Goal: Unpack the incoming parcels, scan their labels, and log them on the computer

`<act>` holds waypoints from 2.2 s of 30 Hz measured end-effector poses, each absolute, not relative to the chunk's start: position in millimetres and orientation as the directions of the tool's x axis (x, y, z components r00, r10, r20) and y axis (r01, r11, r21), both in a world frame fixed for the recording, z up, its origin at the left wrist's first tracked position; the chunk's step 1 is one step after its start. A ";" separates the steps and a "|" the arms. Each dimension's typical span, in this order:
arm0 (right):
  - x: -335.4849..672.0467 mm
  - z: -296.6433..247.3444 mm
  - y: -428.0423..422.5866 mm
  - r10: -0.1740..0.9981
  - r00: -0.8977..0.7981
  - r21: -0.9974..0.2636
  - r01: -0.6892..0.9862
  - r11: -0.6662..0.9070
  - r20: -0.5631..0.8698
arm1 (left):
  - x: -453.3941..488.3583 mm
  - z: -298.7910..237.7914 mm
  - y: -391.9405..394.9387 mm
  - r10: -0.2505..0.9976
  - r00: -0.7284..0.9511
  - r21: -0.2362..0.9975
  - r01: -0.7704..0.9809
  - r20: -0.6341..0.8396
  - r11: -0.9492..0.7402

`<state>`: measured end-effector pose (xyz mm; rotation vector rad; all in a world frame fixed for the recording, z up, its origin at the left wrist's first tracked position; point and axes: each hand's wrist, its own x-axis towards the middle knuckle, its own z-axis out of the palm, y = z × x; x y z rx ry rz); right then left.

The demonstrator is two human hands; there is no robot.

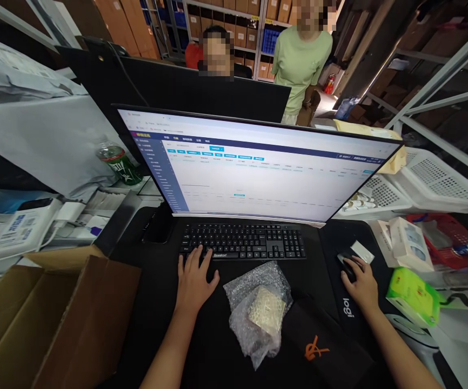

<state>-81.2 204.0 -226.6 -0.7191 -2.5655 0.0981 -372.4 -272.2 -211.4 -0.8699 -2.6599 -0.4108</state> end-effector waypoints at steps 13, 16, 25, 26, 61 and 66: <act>-82.3 -225.0 202.1 0.519 -0.748 -0.188 0.487 0.853 0.414 | -371.4 -211.7 -272.4 0.505 -0.780 0.214 0.600 0.369 0.771; -82.6 -224.9 202.3 0.520 -0.749 -0.186 0.489 0.852 0.410 | -371.5 -211.3 -272.7 0.498 -0.775 0.209 0.601 0.388 0.771; -82.7 -224.3 201.5 0.549 -0.732 -0.208 0.510 0.834 0.403 | -371.6 -213.0 -272.1 0.452 -0.796 0.289 0.579 0.403 0.762; -82.7 -224.1 201.5 0.551 -0.731 -0.210 0.512 0.833 0.402 | -371.3 -212.7 -272.2 0.445 -0.797 0.294 0.576 0.408 0.763; -81.2 -218.4 195.7 0.515 -0.722 -0.109 0.530 0.841 0.462 | -370.7 -210.8 -272.0 0.486 -0.773 0.184 0.591 0.409 0.785; -81.6 -216.9 195.0 0.501 -0.749 -0.056 0.533 0.845 0.433 | -371.0 -211.0 -272.2 0.486 -0.774 0.178 0.588 0.405 0.789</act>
